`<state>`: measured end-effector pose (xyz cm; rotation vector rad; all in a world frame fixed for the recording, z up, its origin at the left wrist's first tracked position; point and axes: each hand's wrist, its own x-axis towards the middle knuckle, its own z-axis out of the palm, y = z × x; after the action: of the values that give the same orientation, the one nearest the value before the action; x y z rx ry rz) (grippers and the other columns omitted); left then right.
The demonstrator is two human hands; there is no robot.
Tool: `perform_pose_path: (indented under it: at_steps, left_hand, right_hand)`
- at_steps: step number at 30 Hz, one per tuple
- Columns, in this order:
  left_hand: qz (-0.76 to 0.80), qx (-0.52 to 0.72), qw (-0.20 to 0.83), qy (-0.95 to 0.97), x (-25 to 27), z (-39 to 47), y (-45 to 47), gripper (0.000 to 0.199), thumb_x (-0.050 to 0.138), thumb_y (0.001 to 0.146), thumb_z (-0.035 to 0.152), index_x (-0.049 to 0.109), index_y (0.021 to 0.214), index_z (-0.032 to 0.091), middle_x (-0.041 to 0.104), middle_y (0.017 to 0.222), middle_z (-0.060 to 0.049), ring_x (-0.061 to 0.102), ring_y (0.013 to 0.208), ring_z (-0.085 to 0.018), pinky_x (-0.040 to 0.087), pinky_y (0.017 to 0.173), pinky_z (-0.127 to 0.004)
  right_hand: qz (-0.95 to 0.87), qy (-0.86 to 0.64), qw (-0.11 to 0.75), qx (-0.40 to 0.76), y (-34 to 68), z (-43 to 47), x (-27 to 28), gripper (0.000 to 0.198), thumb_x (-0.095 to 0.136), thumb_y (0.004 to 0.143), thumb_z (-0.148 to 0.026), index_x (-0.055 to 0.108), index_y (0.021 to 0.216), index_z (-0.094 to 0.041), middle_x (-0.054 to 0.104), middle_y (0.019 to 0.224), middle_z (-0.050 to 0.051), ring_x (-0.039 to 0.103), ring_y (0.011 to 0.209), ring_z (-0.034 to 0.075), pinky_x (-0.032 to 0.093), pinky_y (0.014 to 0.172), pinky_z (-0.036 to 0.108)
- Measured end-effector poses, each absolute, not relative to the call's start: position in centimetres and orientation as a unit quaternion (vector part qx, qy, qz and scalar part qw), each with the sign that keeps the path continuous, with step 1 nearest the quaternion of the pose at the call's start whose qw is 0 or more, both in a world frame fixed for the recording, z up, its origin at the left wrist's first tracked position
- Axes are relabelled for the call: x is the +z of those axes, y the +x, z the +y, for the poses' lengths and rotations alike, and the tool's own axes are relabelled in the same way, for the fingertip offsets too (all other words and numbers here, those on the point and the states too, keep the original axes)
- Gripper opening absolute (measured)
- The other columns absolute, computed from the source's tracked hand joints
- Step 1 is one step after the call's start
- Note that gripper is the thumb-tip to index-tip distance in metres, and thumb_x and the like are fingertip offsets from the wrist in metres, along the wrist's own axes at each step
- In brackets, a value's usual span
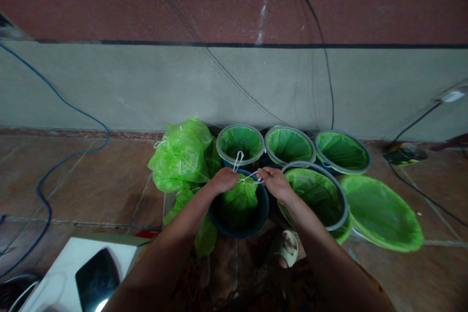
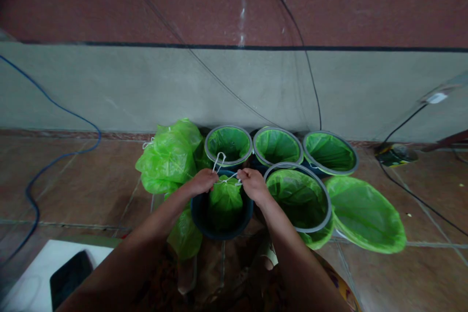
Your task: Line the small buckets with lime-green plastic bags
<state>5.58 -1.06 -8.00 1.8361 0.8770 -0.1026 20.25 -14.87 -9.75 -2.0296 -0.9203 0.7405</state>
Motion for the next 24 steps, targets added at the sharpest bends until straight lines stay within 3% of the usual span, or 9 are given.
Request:
perform_pose_path:
  at_steps: [8,13,17,21,24]
  left_hand:
    - [0.378,0.059,0.665,0.642,-7.1,-2.0,6.3,0.024,0.053,0.069,0.028,0.047,0.049,0.017,0.052,0.052,0.000,0.056,0.056,-0.013,0.035,0.046,-0.021]
    - [0.368,0.035,0.768,0.523,-6.7,-2.5,6.4,0.022,0.050,0.072,0.027,0.049,0.053,0.016,0.060,0.062,-0.002,0.051,0.051,-0.008,0.036,0.047,-0.021]
    - [0.378,0.063,0.793,0.474,-6.8,-2.6,6.6,0.023,0.061,0.073,0.034,0.055,0.062,0.015,0.050,0.055,0.004,0.045,0.049,-0.007,0.044,0.055,-0.023]
    - [0.338,0.088,0.802,0.485,-7.1,-2.5,6.6,0.015,0.067,0.062,0.012,0.062,0.075,0.013,0.051,0.062,0.004,0.051,0.060,-0.007,0.048,0.068,-0.025]
    - [0.317,0.087,0.754,0.569,-7.8,-2.5,6.7,0.018,0.059,0.066,0.010,0.063,0.084,0.013,0.053,0.063,0.004,0.052,0.060,-0.008,0.047,0.065,-0.024]
  right_hand:
    - [-0.292,-0.755,0.471,0.350,19.3,-14.7,-9.4,0.039,0.049,0.083,-0.052,0.062,0.070,-0.018,0.064,0.065,0.004,0.061,0.063,0.016,0.047,0.056,0.025]
    - [-0.258,-0.747,0.490,0.369,18.9,-14.7,-8.6,0.038,0.052,0.082,-0.053,0.059,0.069,-0.018,0.066,0.069,0.004,0.060,0.055,0.013,0.048,0.052,0.025]
    - [-0.293,-0.732,0.488,0.374,18.8,-14.7,-8.2,0.043,0.050,0.083,-0.058,0.056,0.066,-0.018,0.064,0.065,0.002,0.056,0.047,0.011,0.045,0.047,0.024]
    - [-0.333,-0.731,0.474,0.359,19.0,-14.7,-8.0,0.045,0.048,0.084,-0.060,0.056,0.065,-0.019,0.062,0.063,0.001,0.054,0.047,0.011,0.043,0.048,0.024]
    - [-0.365,-0.734,0.460,0.341,19.0,-14.8,-7.6,0.044,0.047,0.086,-0.057,0.055,0.065,-0.019,0.057,0.059,-0.001,0.051,0.048,0.011,0.040,0.050,0.024]
